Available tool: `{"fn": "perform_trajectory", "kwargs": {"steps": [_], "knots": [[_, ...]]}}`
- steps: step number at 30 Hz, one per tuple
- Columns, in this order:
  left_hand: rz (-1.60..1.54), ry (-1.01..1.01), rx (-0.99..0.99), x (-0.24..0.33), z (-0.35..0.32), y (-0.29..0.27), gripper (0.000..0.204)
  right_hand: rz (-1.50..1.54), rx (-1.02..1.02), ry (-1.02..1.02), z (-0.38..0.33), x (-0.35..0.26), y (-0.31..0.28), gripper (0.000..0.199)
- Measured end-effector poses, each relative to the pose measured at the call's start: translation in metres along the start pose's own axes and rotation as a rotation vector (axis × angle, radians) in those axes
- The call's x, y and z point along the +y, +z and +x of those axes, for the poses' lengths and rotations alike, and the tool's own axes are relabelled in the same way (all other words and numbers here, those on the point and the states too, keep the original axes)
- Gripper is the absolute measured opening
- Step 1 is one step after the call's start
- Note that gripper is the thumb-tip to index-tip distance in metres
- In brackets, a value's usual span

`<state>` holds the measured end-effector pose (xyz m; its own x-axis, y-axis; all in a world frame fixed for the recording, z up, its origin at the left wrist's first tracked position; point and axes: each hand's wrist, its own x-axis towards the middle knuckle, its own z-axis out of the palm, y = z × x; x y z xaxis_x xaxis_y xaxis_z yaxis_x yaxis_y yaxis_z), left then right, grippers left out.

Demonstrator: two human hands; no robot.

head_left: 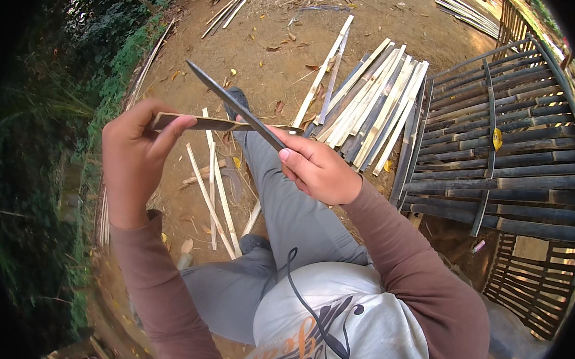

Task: The person uses a large blade to shave and thin out long bamboo strips, repeatedly drawing the blade along the surface of the wood while holding it in their hands.

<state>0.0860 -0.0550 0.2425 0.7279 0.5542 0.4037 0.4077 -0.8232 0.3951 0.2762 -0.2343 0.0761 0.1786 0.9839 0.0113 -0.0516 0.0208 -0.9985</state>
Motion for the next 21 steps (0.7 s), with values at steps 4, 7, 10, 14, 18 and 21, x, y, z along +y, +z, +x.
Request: {"fn": "perform_trajectory", "kwargs": {"steps": [4,7,10,14,18,21], "knots": [[0.02,0.034,-0.005,-0.001,-0.006,-0.003,0.019,-0.2,-0.009,0.044,0.013,0.059,-0.013,0.055],[0.013,0.022,0.04,-0.012,-0.012,-0.004,0.018,-0.266,0.061,0.228,0.028,0.114,-0.029,0.054],[0.025,0.031,0.099,-0.016,-0.008,-0.003,0.017,-0.403,0.206,0.079,0.047,0.169,-0.028,0.053],[0.036,-0.07,0.089,-0.024,-0.024,-0.011,0.016,-0.139,0.025,0.046,0.024,0.056,0.037,0.052],[0.023,-0.085,0.099,-0.035,-0.026,-0.015,0.015,-0.214,0.17,-0.094,0.04,0.124,0.035,0.053],[0.015,-0.059,0.098,-0.041,-0.028,-0.012,0.015,-0.203,0.272,0.121,0.059,0.201,-0.001,0.053]]}}
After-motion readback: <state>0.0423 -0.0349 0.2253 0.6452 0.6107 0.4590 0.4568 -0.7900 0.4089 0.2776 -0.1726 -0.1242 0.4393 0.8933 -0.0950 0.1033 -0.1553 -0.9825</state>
